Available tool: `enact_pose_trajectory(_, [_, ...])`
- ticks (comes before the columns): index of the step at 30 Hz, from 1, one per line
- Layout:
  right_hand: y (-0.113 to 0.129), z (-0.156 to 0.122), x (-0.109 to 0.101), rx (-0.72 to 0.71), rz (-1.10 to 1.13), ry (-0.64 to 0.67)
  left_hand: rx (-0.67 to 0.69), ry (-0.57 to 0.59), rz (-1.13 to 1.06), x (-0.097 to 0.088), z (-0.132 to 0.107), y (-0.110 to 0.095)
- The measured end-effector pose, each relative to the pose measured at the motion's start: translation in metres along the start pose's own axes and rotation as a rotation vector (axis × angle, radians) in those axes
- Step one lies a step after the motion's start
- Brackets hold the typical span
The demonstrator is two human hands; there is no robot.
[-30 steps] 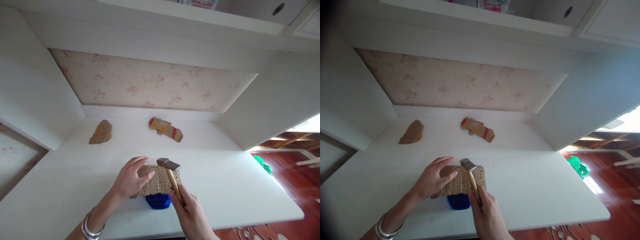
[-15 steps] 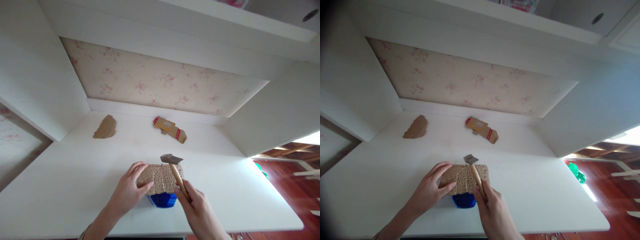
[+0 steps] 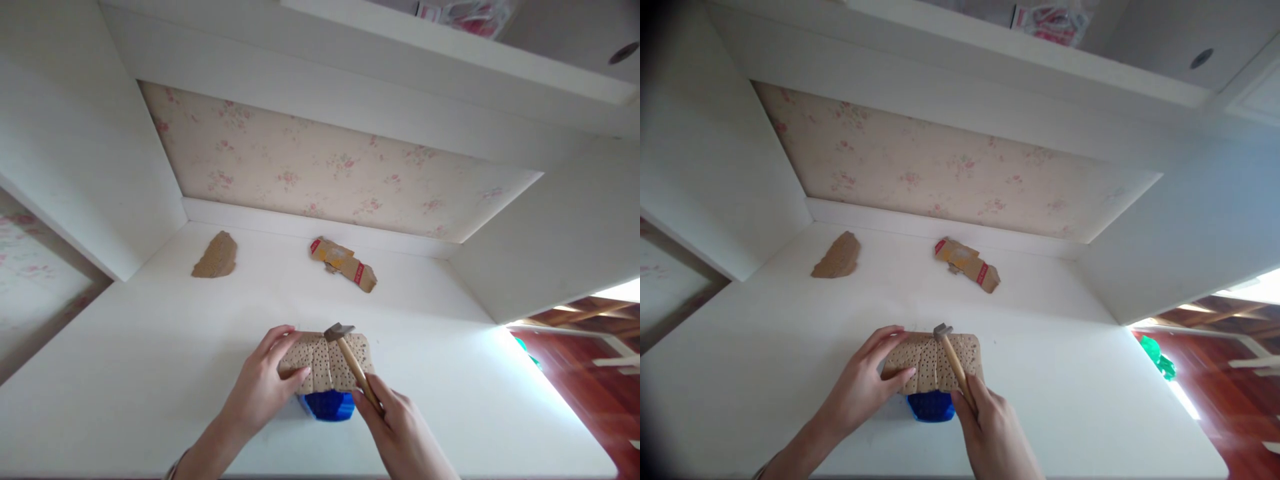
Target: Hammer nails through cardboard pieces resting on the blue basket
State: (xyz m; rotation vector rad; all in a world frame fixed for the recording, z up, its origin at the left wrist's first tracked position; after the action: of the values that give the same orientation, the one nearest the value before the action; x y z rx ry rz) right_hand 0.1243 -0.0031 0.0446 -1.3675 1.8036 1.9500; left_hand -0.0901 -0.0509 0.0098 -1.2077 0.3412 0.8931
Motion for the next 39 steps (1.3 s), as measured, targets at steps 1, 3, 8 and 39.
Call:
enact_pose_trajectory(1, [-0.001,-0.001,0.0,-0.004,0.017,-0.016,0.005,-0.003,0.002,0.0,0.0,0.0])
enact_pose_trajectory(3, [-0.001,-0.003,-0.001,-0.013,0.062,-0.048,0.01,0.003,0.012,0.001,0.0,0.0])
enact_pose_trajectory(8, [-0.005,0.001,0.004,0.008,0.082,-0.023,0.007,0.021,0.024,0.002,0.0,0.001])
enact_pose_trajectory(39, [-0.162,0.013,-0.049,0.345,-0.368,-0.289,-0.561,0.167,-0.401,0.024,-0.017,0.07])
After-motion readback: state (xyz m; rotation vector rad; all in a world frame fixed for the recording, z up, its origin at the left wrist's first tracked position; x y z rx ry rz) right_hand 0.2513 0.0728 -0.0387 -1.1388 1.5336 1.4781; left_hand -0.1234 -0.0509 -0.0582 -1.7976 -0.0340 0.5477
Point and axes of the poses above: each hand's wrist, its own z-axis towards the middle knuckle, its own x-axis out of the palm, y = z × x, the point moved 6 cm from there along z, towards the middle knuckle, and after that the axes turned 2 degrees about x, right-handed, at the moved point
